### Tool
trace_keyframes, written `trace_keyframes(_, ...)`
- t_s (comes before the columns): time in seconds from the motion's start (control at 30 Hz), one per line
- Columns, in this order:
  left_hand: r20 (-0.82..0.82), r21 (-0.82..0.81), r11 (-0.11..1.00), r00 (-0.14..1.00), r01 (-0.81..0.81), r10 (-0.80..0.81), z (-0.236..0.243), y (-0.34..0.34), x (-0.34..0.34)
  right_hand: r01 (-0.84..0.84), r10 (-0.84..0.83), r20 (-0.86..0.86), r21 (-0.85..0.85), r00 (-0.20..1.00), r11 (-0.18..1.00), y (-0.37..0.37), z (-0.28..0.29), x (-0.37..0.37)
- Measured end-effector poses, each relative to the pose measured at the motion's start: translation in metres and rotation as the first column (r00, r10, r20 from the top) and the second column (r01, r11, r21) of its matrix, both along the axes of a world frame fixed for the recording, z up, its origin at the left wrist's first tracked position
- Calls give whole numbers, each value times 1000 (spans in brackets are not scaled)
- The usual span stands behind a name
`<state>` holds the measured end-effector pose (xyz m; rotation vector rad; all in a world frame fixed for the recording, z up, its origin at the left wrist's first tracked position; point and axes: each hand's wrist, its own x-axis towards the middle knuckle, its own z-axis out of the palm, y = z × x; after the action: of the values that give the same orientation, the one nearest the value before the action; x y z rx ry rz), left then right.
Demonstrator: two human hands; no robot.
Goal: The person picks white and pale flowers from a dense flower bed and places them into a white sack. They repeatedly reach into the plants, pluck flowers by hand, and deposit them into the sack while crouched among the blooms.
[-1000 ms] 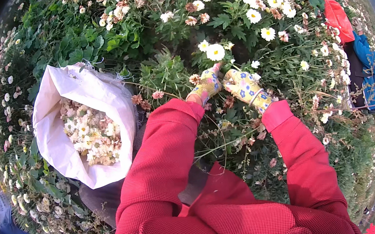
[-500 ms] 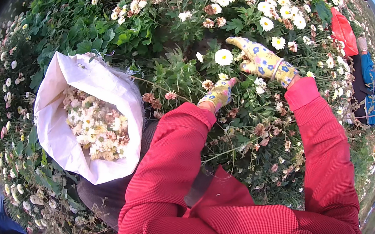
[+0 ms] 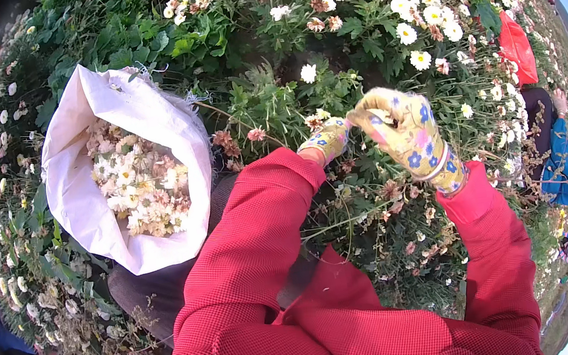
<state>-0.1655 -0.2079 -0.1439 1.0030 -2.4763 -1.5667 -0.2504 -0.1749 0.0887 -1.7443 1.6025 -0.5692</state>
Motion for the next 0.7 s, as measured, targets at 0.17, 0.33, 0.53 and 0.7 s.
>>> trace_keyframes(0.17,-36,199,973,991,-119,129,29,15,-10,-355,236,-591,-91,771,930,-95,-90,-46)
trace_keyframes(0.33,81,118,989,993,-90,81,31,13,-10,-446,653,-640,485,405,753,-111,-134,-15)
trace_keyframes(0.53,-79,-110,990,994,-85,76,0,18,-3,-422,442,-375,138,815,896,-91,-124,-35)
trace_keyframes(0.7,89,-207,970,990,128,-112,19,14,-11,-626,622,-505,191,598,756,-64,-154,-51)
